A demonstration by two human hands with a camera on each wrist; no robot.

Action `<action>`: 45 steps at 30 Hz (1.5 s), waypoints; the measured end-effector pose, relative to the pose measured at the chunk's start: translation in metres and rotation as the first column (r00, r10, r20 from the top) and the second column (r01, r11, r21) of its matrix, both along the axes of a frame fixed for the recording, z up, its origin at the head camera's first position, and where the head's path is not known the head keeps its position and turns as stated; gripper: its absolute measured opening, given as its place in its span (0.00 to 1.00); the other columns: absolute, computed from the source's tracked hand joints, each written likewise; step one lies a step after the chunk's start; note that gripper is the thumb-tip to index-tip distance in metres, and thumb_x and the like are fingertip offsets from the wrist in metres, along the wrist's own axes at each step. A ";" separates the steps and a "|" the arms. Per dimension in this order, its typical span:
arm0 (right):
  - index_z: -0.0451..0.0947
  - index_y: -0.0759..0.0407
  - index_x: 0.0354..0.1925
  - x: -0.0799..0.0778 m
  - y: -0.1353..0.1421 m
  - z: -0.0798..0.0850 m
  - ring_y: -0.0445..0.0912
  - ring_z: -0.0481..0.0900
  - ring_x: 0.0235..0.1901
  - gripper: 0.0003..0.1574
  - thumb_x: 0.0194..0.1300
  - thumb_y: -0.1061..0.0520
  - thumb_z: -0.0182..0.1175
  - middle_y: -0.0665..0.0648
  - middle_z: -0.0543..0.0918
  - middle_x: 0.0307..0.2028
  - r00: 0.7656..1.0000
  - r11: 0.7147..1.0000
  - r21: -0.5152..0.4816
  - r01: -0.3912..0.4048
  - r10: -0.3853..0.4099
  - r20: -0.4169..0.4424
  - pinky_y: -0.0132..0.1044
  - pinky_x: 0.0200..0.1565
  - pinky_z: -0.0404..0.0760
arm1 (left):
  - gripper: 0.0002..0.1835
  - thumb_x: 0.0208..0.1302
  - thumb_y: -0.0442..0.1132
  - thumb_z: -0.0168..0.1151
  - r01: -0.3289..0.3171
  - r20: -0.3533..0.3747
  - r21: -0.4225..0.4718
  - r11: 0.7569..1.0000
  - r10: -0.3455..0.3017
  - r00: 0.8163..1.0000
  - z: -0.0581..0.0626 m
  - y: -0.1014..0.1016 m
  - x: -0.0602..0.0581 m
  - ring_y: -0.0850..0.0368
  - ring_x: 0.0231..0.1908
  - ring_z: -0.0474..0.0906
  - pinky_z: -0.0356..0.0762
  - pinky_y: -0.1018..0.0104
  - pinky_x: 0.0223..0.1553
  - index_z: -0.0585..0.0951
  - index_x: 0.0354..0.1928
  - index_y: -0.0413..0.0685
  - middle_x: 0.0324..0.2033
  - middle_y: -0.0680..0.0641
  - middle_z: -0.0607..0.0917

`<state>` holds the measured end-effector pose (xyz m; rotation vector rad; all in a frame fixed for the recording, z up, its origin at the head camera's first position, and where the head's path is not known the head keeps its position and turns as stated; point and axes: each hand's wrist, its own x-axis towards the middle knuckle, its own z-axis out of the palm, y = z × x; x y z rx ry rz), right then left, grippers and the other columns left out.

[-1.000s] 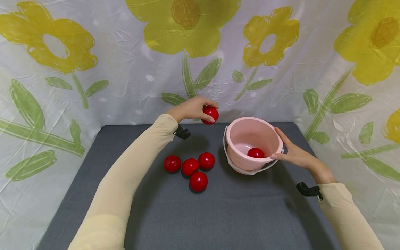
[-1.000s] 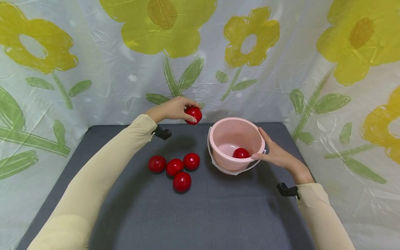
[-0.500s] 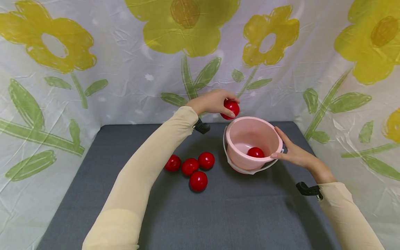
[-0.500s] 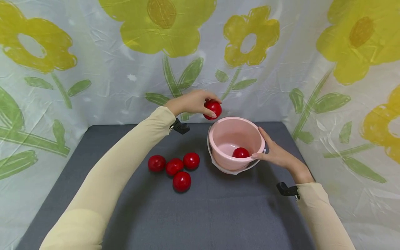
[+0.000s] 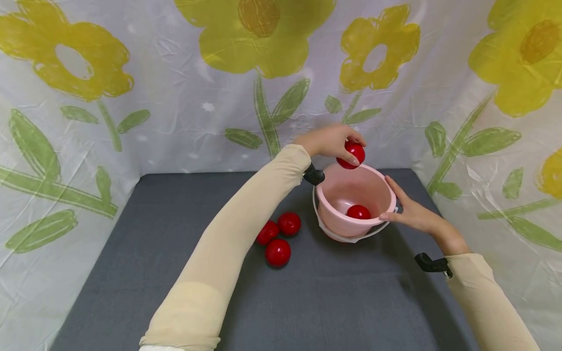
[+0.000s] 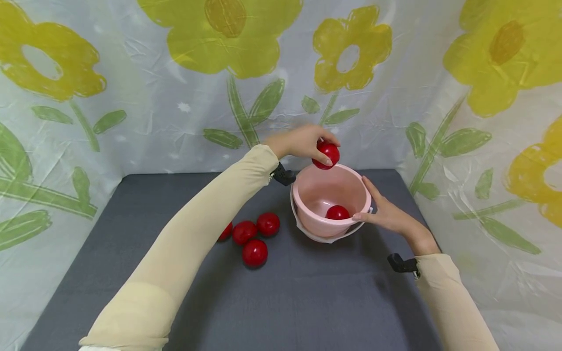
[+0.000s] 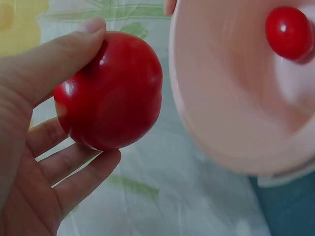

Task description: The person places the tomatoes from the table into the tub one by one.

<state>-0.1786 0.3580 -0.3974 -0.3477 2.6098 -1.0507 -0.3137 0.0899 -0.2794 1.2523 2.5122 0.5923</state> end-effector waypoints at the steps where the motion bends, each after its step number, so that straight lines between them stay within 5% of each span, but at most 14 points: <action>1: 0.22 0.42 0.78 0.000 0.000 0.000 0.68 0.43 0.75 0.70 0.62 0.47 0.65 0.63 0.36 0.79 1.000 1.000 0.004 0.001 -0.001 0.000 0.76 0.65 0.56 | 0.30 0.61 0.49 0.70 0.004 0.005 0.001 1.000 -0.004 1.000 -0.002 0.004 0.000 0.58 0.61 0.74 0.78 0.70 0.58 0.76 0.65 0.55 0.62 0.51 0.79; 20: 0.21 0.42 0.78 -0.003 -0.001 0.001 0.69 0.47 0.73 0.69 0.63 0.46 0.63 0.66 0.37 0.79 0.999 0.999 -0.009 -0.031 0.031 -0.016 0.74 0.64 0.62 | 0.27 0.59 0.41 0.72 0.111 0.171 0.003 0.994 -0.110 0.979 -0.031 0.036 0.005 0.59 0.57 0.77 0.79 0.74 0.55 0.79 0.62 0.51 0.59 0.50 0.82; 32: 0.22 0.43 0.78 -0.003 0.002 -0.001 0.69 0.44 0.74 0.69 0.63 0.48 0.64 0.65 0.36 0.79 0.999 0.999 -0.016 -0.028 0.028 -0.024 0.75 0.65 0.57 | 0.27 0.56 0.38 0.73 0.106 0.229 0.013 0.994 -0.106 0.968 -0.051 0.042 0.011 0.59 0.54 0.76 0.81 0.73 0.51 0.81 0.60 0.51 0.57 0.50 0.83; 45: 0.22 0.43 0.78 -0.001 0.003 -0.002 0.70 0.45 0.74 0.69 0.63 0.47 0.64 0.66 0.36 0.79 1.000 1.000 -0.015 -0.021 0.021 -0.022 0.75 0.65 0.58 | 0.28 0.57 0.38 0.73 0.109 0.242 -0.050 0.993 -0.094 0.966 -0.054 0.047 0.019 0.58 0.58 0.77 0.82 0.72 0.51 0.80 0.62 0.55 0.59 0.51 0.83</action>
